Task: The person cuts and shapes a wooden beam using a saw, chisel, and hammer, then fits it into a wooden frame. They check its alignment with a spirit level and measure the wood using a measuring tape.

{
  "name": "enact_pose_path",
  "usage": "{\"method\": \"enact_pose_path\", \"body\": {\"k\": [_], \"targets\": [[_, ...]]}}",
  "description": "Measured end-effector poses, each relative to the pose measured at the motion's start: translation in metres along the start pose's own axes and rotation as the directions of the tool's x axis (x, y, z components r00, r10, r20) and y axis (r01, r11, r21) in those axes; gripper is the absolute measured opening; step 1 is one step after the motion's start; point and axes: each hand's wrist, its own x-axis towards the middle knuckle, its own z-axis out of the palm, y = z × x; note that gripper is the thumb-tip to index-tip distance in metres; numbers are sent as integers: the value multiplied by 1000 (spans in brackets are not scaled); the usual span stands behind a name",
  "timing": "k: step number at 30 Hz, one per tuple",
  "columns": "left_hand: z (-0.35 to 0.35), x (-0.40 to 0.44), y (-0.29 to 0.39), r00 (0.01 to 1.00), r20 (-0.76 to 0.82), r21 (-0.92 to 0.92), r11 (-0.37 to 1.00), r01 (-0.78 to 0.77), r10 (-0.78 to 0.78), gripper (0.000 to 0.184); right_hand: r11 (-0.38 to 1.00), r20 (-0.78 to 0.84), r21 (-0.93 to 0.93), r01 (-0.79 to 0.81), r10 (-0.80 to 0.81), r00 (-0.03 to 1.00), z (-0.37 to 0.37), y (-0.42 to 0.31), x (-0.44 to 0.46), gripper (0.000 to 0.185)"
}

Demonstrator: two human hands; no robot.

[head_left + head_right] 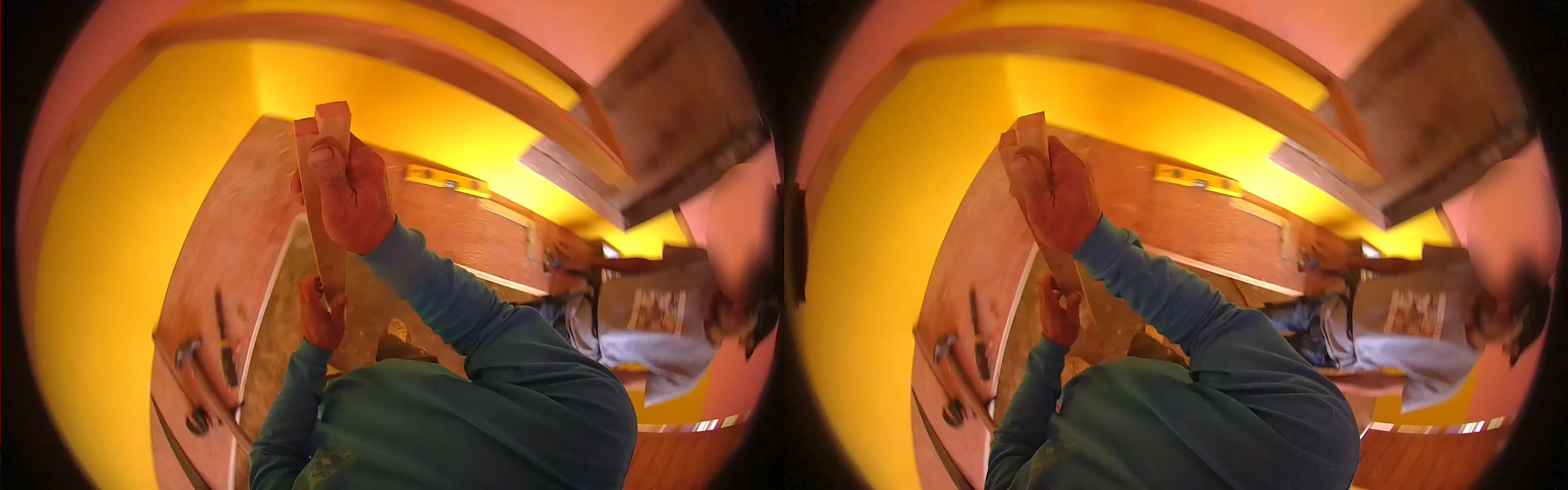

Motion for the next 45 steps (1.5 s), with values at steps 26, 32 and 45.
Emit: {"method": "enact_pose_path", "body": {"k": [26, 32, 45], "targets": [[236, 208, 210, 791, 288, -914, 401, 59, 541, 44, 988, -548, -49, 146, -149, 823, -326, 35, -71, 35], [227, 205, 220, 799, 330, -900, 422, 107, 502, 39, 977, -488, -189, 103, -185, 853, -322, 29, -67, 41], [223, 204, 230, 788, 353, -870, 486, 79, 504, 37, 969, -472, -246, 31, -148, 869, -343, 17, -60, 40]]}}
